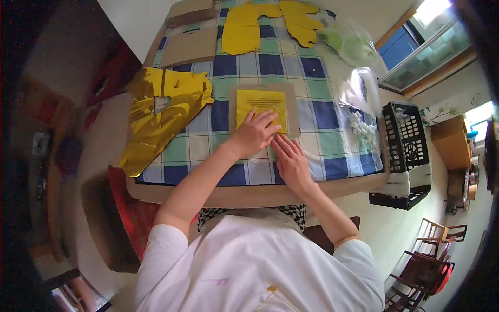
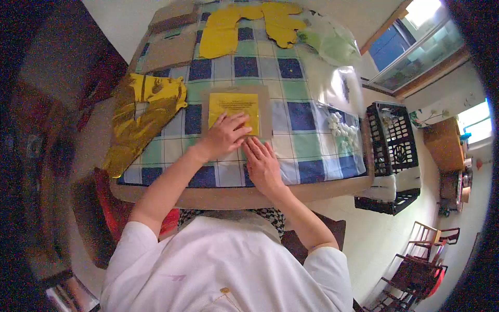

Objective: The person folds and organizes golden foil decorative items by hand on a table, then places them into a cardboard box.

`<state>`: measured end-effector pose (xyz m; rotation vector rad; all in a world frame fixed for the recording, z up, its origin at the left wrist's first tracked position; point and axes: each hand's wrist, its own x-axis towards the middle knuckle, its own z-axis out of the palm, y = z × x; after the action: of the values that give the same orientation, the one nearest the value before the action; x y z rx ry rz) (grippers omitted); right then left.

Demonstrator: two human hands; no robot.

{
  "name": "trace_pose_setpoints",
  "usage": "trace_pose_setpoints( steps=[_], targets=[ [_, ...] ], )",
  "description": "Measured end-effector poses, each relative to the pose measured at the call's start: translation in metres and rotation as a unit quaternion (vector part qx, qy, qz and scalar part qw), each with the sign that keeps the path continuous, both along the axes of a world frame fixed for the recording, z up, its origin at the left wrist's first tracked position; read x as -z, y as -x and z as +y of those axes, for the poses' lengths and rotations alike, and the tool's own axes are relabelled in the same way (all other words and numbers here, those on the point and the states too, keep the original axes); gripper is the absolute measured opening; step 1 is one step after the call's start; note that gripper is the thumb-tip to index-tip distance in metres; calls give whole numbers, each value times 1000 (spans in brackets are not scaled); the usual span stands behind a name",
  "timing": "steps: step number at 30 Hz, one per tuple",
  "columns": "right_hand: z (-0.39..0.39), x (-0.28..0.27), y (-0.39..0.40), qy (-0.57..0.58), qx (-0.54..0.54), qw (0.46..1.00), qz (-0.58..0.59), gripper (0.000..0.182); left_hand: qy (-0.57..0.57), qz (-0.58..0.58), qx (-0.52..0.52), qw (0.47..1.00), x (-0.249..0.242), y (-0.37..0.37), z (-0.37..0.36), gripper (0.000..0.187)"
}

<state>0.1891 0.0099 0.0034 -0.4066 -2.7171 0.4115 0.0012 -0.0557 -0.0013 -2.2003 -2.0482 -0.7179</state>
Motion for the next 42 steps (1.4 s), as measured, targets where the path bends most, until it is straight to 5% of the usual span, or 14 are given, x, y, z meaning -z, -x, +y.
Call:
trace_pose_setpoints(
  steps=[11,16,18,20,23,33,36,39,42],
  targets=[
    [2,6,-4,20,-15,1000,18,51,-33,15,-92,995,23,-11,15,30],
    [9,12,-9,87,-30,992,80,48,-70,-18,-51,996,-1,-17,-11,35],
    [13,4,-12,156,55,978,127,46,-54,-6,-25,998,1,-20,-26,37],
    [22,0,-12,76,138,973,170,38,-27,-27,7,999,12,-27,-36,39],
    [36,2,-7,-76,147,984,66,35,-39,-2,-12,999,11,-34,-39,40],
    [38,1,-6,-100,111,988,45,43,-12,-45,-44,998,3,-38,-30,44],
    [50,9,-7,1,143,981,133,32,-19,-23,-39,999,4,-34,-28,42],
    [55,1,-11,66,269,961,-10,23,-28,-28,-48,998,6,-37,-31,40],
    [61,8,-4,83,249,965,30,19,-45,-45,-59,996,5,-42,-28,35]
  ],
)
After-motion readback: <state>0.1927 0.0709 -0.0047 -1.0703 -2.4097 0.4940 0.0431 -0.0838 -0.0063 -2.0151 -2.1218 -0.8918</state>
